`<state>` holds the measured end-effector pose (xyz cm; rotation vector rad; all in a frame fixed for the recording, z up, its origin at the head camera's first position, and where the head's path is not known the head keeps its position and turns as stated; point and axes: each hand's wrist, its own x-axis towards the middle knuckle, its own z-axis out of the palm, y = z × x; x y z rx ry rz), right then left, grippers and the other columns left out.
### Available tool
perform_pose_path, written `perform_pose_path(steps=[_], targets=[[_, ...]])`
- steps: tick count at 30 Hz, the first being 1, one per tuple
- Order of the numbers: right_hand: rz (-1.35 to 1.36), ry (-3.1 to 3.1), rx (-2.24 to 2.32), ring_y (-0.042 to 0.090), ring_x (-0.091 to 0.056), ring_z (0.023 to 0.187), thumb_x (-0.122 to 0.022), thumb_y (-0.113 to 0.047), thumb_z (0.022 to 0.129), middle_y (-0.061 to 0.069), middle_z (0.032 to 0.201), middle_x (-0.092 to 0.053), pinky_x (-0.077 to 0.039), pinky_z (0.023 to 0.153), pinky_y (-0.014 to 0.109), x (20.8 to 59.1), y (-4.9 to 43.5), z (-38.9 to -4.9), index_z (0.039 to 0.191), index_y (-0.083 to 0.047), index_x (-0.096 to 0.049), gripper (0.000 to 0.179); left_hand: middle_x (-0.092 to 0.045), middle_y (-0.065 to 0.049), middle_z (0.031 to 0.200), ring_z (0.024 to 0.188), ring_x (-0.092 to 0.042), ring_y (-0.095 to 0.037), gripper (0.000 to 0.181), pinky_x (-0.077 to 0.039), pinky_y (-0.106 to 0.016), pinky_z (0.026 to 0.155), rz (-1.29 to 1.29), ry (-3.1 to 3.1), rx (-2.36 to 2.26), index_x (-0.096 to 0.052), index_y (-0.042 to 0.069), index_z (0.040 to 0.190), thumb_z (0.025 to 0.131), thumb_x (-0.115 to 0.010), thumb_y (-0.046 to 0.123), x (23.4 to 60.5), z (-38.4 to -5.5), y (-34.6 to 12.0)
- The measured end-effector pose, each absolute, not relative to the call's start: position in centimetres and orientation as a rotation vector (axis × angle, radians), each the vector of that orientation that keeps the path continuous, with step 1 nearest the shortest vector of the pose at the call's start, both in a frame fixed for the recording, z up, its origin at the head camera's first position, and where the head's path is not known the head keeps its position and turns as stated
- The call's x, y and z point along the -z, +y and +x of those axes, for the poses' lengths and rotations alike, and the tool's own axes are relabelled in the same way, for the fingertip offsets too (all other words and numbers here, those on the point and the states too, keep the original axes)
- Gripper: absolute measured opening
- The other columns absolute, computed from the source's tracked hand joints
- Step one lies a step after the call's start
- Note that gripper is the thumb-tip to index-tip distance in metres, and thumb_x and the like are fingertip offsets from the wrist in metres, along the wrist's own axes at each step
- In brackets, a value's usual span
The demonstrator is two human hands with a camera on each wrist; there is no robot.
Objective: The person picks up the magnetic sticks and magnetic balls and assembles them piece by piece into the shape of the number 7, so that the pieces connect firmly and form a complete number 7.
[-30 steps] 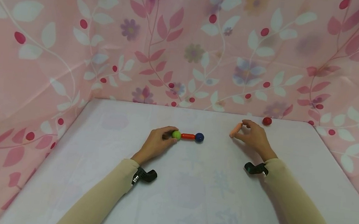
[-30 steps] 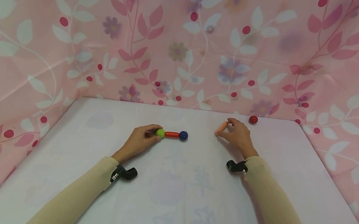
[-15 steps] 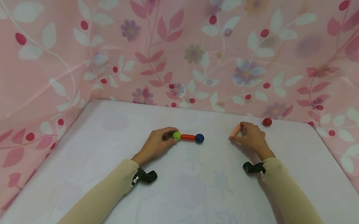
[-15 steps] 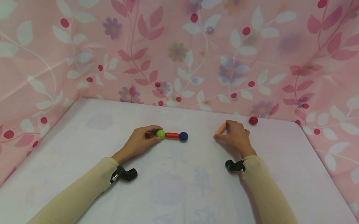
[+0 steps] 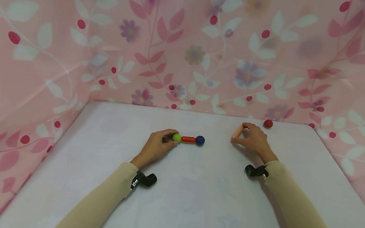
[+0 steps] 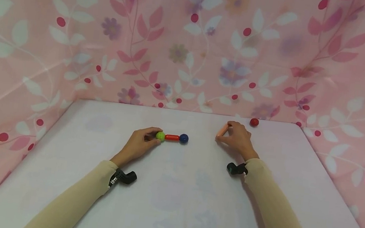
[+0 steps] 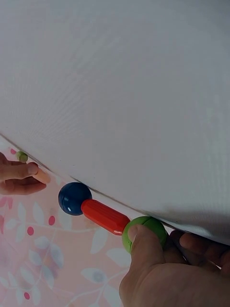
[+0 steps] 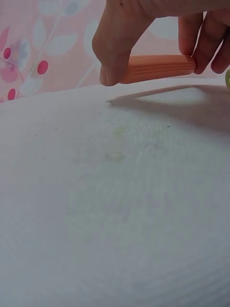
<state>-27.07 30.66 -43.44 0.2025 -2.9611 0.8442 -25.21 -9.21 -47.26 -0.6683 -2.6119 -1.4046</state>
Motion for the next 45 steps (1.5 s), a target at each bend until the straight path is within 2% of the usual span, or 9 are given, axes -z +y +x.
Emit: perform_pose_path(steps=[7, 13, 21, 26, 37, 45], targets=[[0.208, -2.913, -0.869, 0.049, -0.036, 0.141, -0.085, -0.03, 0.088, 0.031, 0.149, -0.046, -0.021, 0.112, 0.073, 42.8, 31.0, -26.9, 0.146, 0.009, -0.047, 0.079, -0.07, -0.006, 0.128, 0.102, -0.068, -0.019, 0.038, -0.054, -0.039, 0.093, -0.699, -2.618, 1.405, -0.07, 0.013, 0.133, 0.097, -0.078, 0.015, 47.1, -25.5, -9.0], [0.208, -2.905, -0.909, 0.048, -0.036, 0.141, -0.083, -0.035, 0.09, 0.029, 0.151, -0.046, -0.027, 0.115, 0.064, 42.4, 30.8, -26.5, 0.147, 0.006, -0.048, 0.079, -0.07, -0.006, 0.129, 0.103, -0.067, -0.02, 0.038, -0.054, -0.039, 0.094, -0.677, -2.637, 1.418, -0.07, 0.012, 0.134, 0.097, -0.078, 0.015, 46.9, -25.3, -8.8], [0.22, -2.88, -0.934, 0.047, -0.038, 0.14, -0.083, -0.039, 0.089, 0.027, 0.151, -0.046, -0.03, 0.113, 0.066, 42.1, 29.9, -25.8, 0.148, 0.002, -0.049, 0.079, -0.07, -0.005, 0.128, 0.102, -0.067, -0.019, 0.038, -0.054, -0.039, 0.093, -0.696, -2.635, 1.399, -0.07, 0.013, 0.133, 0.096, -0.078, 0.016, 46.9, -25.3, -8.9], [0.263, -2.859, -0.933, 0.046, -0.039, 0.14, -0.086, -0.035, 0.087, 0.026, 0.151, -0.048, -0.03, 0.113, 0.065, 42.0, 29.0, -25.5, 0.149, 0.002, -0.05, 0.08, -0.07, -0.005, 0.129, 0.103, -0.067, -0.019, 0.037, -0.054, -0.039, 0.093, -0.686, -2.643, 1.394, -0.07, 0.013, 0.133, 0.097, -0.078, 0.017, 46.8, -25.3, -9.0], [0.299, -2.886, -1.032, 0.045, -0.037, 0.14, -0.09, -0.03, 0.084, 0.026, 0.154, -0.041, -0.032, 0.113, 0.064, 41.7, 27.4, -24.8, 0.155, 0.006, -0.038, 0.095, -0.07, -0.006, 0.128, 0.101, -0.067, -0.019, 0.037, -0.054, -0.04, 0.092, -0.665, -2.648, 1.402, -0.07, 0.012, 0.133, 0.097, -0.078, 0.015, 46.9, -25.2, -9.2], [0.333, -2.87, -1.174, 0.044, -0.041, 0.136, -0.09, -0.028, 0.084, 0.025, 0.152, -0.041, -0.038, 0.111, 0.06, 42.0, 27.0, -24.5, 0.153, 0.005, -0.04, 0.091, -0.07, -0.005, 0.128, 0.101, -0.067, -0.019, 0.037, -0.054, -0.04, 0.093, -0.667, -2.65, 1.394, -0.07, 0.013, 0.133, 0.096, -0.078, 0.015, 47.0, -25.1, -9.4]])
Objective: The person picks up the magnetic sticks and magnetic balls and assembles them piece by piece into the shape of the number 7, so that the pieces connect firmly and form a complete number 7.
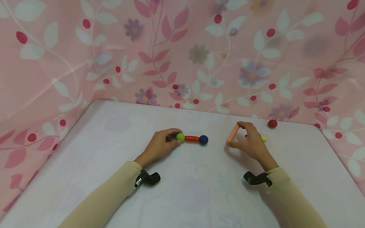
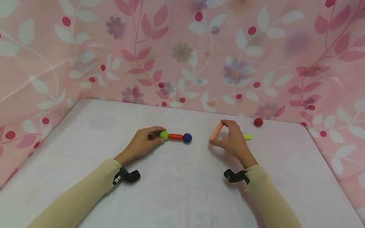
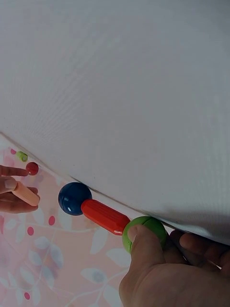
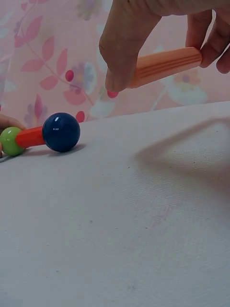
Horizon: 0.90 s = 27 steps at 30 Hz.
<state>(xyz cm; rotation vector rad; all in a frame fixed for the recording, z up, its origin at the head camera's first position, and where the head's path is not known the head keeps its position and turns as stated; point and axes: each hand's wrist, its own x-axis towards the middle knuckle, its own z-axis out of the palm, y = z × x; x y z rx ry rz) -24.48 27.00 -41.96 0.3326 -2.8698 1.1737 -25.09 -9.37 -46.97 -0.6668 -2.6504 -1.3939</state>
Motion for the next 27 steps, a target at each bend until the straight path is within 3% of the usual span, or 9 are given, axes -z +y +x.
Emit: perform_pose_path(steps=[9, 27], targets=[[0.423, -2.788, -1.394, 0.045, -0.039, 0.138, -0.091, -0.022, 0.083, 0.026, 0.15, -0.039, -0.038, 0.111, 0.061, 42.5, 26.0, -23.5, 0.151, 0.007, -0.04, 0.09, -0.07, -0.005, 0.128, 0.101, -0.068, -0.018, 0.037, -0.054, -0.039, 0.093, -0.664, -2.645, 1.398, -0.071, 0.014, 0.132, 0.096, -0.078, 0.015, 47.1, -25.2, -9.4], [0.561, -2.752, -1.368, 0.04, -0.045, 0.134, -0.093, -0.023, 0.08, 0.018, 0.146, -0.048, -0.044, 0.106, 0.058, 43.1, 23.6, -21.5, 0.148, 0.002, -0.045, 0.087, -0.071, -0.005, 0.126, 0.1, -0.068, -0.018, 0.037, -0.054, -0.039, 0.092, -0.691, -2.627, 1.413, -0.07, 0.012, 0.133, 0.096, -0.078, 0.016, 47.2, -25.3, -9.5]])
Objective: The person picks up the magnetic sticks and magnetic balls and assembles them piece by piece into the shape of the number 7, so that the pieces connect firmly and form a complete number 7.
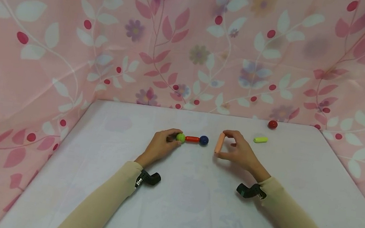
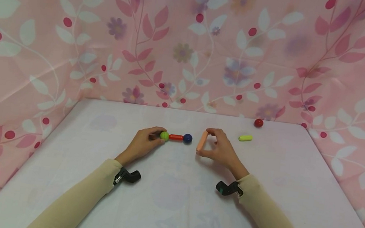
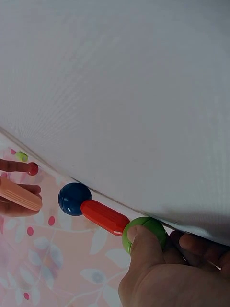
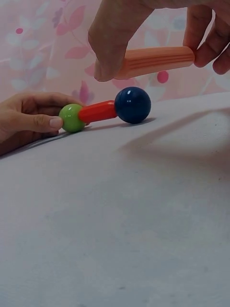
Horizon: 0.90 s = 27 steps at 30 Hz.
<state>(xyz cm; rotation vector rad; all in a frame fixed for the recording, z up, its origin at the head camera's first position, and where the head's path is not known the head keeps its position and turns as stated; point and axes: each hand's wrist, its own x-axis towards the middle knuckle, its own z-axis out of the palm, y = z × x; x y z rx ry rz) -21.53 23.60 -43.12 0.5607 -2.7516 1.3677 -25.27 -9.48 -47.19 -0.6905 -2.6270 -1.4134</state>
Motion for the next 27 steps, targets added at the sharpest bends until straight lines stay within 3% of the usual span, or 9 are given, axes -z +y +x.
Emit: perform_pose_path(steps=[27], targets=[[0.678, -2.737, -1.45, 0.038, -0.048, 0.13, -0.095, -0.02, 0.078, 0.014, 0.144, -0.05, -0.045, 0.106, 0.056, 44.1, 21.1, -20.0, 0.146, -0.001, -0.047, 0.085, -0.071, -0.004, 0.126, 0.1, -0.066, -0.018, 0.037, -0.054, -0.04, 0.091, -0.678, -2.623, 1.42, -0.071, 0.014, 0.132, 0.096, -0.079, 0.016, 47.1, -25.2, -9.5]])
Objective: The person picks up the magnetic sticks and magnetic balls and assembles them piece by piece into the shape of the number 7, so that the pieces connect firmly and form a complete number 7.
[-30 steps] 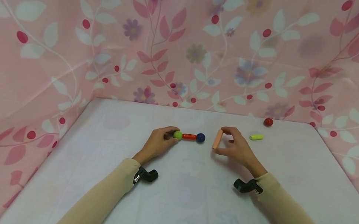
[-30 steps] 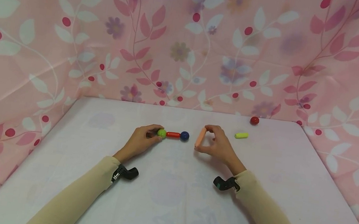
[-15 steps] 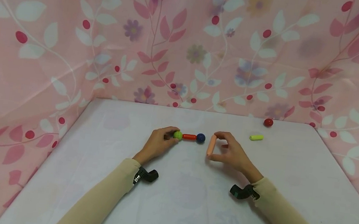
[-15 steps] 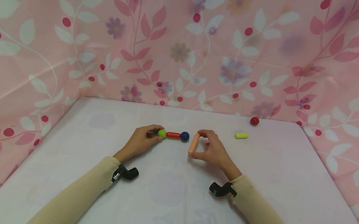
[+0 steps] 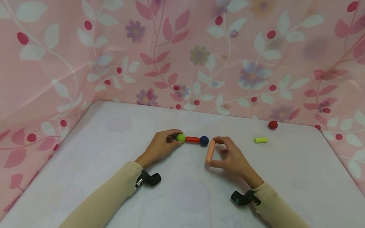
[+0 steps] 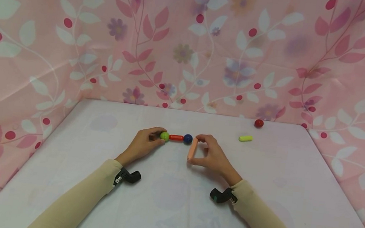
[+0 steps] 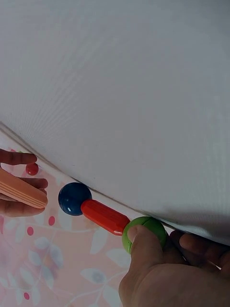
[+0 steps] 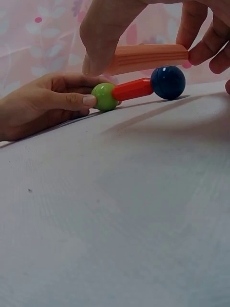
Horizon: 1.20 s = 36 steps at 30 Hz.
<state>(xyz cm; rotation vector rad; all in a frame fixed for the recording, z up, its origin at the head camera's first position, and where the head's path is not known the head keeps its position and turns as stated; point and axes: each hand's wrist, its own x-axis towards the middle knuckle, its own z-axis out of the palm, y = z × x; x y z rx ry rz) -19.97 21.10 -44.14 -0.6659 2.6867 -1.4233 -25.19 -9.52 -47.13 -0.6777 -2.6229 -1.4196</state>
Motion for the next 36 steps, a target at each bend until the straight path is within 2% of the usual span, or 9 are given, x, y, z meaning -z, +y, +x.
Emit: perform_pose_path(steps=[36], targets=[[-0.792, 2.692, 1.361, 0.035, -0.05, 0.126, -0.097, -0.023, 0.076, 0.015, 0.137, -0.054, -0.043, 0.104, 0.056, 44.9, 19.2, -20.0, 0.142, 0.0, -0.053, 0.083, -0.071, -0.004, 0.126, 0.103, -0.068, -0.019, 0.036, -0.055, -0.038, 0.093, -0.677, -2.638, 1.387, -0.071, 0.013, 0.131, 0.096, -0.079, 0.015, 47.0, -25.1, -9.4]])
